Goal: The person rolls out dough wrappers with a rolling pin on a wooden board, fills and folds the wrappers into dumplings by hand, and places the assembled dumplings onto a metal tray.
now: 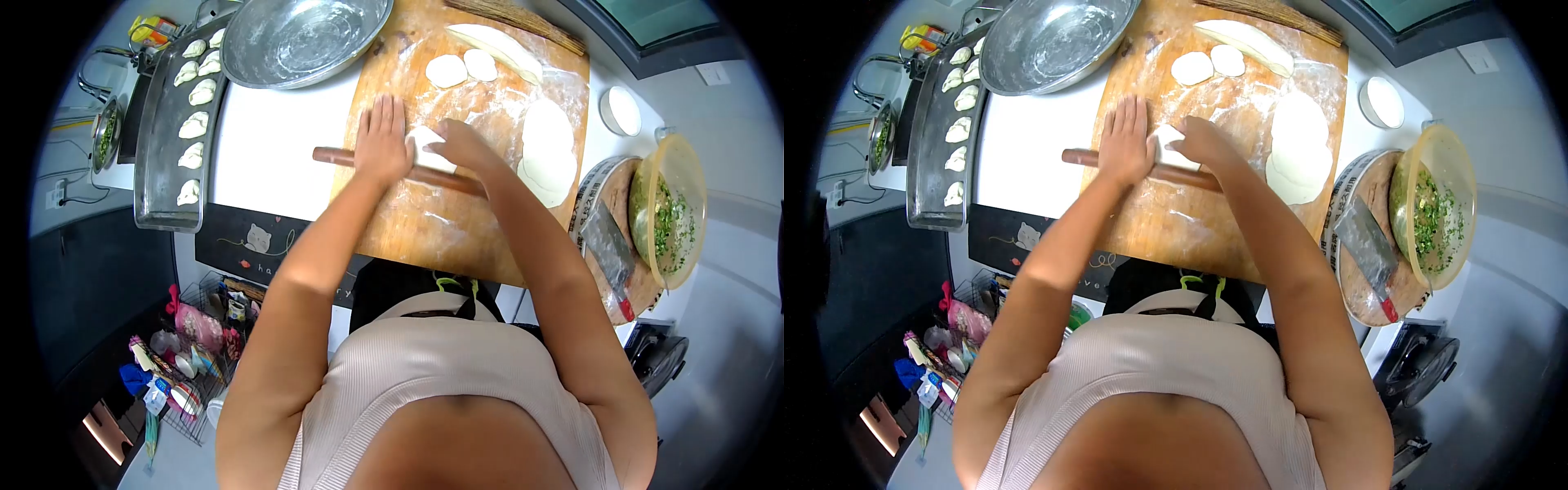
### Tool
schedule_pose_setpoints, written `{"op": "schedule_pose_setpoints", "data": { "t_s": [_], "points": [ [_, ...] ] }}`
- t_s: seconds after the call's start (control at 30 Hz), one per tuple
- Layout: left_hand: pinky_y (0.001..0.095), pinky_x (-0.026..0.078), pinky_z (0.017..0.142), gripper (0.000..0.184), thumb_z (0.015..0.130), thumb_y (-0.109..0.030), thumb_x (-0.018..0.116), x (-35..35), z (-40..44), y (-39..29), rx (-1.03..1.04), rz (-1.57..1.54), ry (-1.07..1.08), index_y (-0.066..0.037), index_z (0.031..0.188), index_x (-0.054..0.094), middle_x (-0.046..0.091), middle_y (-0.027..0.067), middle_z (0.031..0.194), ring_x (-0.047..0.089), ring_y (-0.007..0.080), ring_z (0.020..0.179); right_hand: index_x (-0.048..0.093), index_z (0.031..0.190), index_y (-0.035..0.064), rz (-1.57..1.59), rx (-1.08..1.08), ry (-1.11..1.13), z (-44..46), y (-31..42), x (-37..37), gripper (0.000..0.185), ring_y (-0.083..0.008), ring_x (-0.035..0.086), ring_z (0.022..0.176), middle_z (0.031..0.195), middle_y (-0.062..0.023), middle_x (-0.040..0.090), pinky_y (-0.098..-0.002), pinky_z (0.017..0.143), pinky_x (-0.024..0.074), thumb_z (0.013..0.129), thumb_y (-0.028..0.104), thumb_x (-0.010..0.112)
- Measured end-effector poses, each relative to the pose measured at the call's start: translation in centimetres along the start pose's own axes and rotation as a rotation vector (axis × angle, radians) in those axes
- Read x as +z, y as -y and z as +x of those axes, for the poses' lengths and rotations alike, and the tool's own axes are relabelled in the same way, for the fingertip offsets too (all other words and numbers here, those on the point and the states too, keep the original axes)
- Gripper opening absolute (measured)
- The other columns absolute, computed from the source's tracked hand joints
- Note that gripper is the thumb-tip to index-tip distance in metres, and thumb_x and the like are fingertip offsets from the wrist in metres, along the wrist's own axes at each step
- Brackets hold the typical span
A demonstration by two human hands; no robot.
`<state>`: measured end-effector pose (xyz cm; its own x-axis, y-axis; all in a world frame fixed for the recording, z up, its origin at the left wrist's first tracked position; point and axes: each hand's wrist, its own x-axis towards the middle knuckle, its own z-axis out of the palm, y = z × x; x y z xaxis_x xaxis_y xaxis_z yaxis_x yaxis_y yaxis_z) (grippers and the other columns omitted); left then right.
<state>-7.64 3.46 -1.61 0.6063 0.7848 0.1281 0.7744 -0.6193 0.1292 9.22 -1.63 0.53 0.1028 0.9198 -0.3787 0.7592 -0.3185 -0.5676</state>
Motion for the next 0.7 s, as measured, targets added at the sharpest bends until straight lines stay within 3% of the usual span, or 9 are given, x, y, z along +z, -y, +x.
{"op": "schedule_pose_setpoints", "data": {
  "t_s": [0.13,0.2,0.27,0.37,0.4,0.5,0.6,0.63,0.7],
  "points": [
    [0.0454,0.012,0.116,0.070,0.092,-0.040,0.041,-0.8,0.7,-1.0,0.000,-0.057,-0.055,0.003,0.144,0.025,0.027,0.0205,0.150,0.018,0.0329,0.142,0.062,0.110,0.0064,-0.028,0.012,-0.077,0.8,0.2,1.1,0.044,-0.0314,0.061,0.102,0.109,-0.0137,0.065,-0.0409,0.086,0.0476,0.079,0.037,0.070],
    [0.0467,0.016,0.114,0.070,0.091,-0.041,0.044,-2.2,-5.6,-1.7,0.089,-0.034,0.015,0.003,0.143,0.028,0.030,0.0215,0.148,0.024,0.0337,0.139,0.062,0.110,0.0061,0.008,0.045,-0.094,0.6,-0.6,1.2,0.046,-0.0331,0.060,0.103,0.109,-0.0133,0.065,-0.0418,0.087,0.0472,0.079,0.038,0.071],
    [0.0454,0.017,0.114,0.075,0.088,-0.043,0.048,-3.5,-11.1,-1.8,0.128,-0.064,0.131,0.005,0.142,0.028,0.030,0.0219,0.148,0.027,0.0341,0.138,0.061,0.108,0.0005,0.208,0.026,-0.264,0.4,-3.3,2.2,0.041,-0.0288,0.062,0.094,0.103,-0.0167,0.065,-0.0368,0.082,0.0479,0.077,0.025,0.074],
    [0.0443,0.015,0.115,0.074,0.090,-0.043,0.047,-3.9,-10.5,-2.1,0.111,-0.035,0.223,0.005,0.142,0.027,0.028,0.0213,0.149,0.026,0.0337,0.139,0.062,0.108,-0.0006,0.621,0.209,0.013,-1.5,-6.4,1.3,0.039,-0.0267,0.061,0.096,0.104,-0.0168,0.064,-0.0360,0.082,0.0475,0.077,0.020,0.073],
    [0.0440,0.015,0.115,0.073,0.090,-0.043,0.045,-3.6,-9.2,-2.2,0.098,-0.005,0.256,0.005,0.142,0.027,0.028,0.0210,0.149,0.025,0.0333,0.139,0.062,0.109,-0.0005,0.490,0.111,0.092,-1.3,-6.2,0.9,0.041,-0.0268,0.062,0.094,0.104,-0.0171,0.064,-0.0359,0.081,0.0485,0.076,0.021,0.073],
    [0.0418,0.011,0.116,0.066,0.094,-0.040,0.035,-1.8,-3.0,-2.4,0.032,-0.011,0.087,0.003,0.144,0.026,0.025,0.0194,0.151,0.020,0.0294,0.142,0.062,0.111,-0.0001,0.098,-0.180,0.301,-0.9,-4.8,-1.7,0.047,-0.0270,0.065,0.088,0.103,-0.0183,0.065,-0.0359,0.077,0.0514,0.073,0.024,0.073],
    [0.0419,0.011,0.116,0.068,0.094,-0.040,0.035,-0.6,2.2,-2.5,-0.052,-0.022,-0.022,0.003,0.144,0.024,0.024,0.0191,0.151,0.020,0.0297,0.142,0.063,0.112,0.0015,0.067,-0.088,-0.034,-1.2,-1.8,-0.8,0.047,-0.0319,0.063,0.099,0.107,-0.0184,0.065,-0.0370,0.085,0.0493,0.074,0.027,0.073],
    [0.0422,0.012,0.116,0.069,0.093,-0.041,0.037,-0.8,1.5,-2.6,-0.012,-0.024,-0.054,0.004,0.144,0.024,0.026,0.0199,0.150,0.021,0.0310,0.141,0.061,0.116,0.0027,0.008,0.001,0.078,-1.2,-0.4,-1.7,0.048,-0.0342,0.059,0.108,0.114,-0.0189,0.063,-0.0389,0.090,0.0469,0.076,0.028,0.072],
    [0.0426,0.013,0.116,0.070,0.092,-0.041,0.038,-2.2,-4.0,-2.8,0.043,-0.043,0.017,0.004,0.143,0.026,0.028,0.0209,0.149,0.022,0.0321,0.141,0.061,0.116,0.0027,0.014,0.028,-0.019,-1.0,-1.3,-1.2,0.047,-0.0338,0.060,0.106,0.114,-0.0181,0.063,-0.0391,0.089,0.0474,0.077,0.027,0.071]
  ]
}}
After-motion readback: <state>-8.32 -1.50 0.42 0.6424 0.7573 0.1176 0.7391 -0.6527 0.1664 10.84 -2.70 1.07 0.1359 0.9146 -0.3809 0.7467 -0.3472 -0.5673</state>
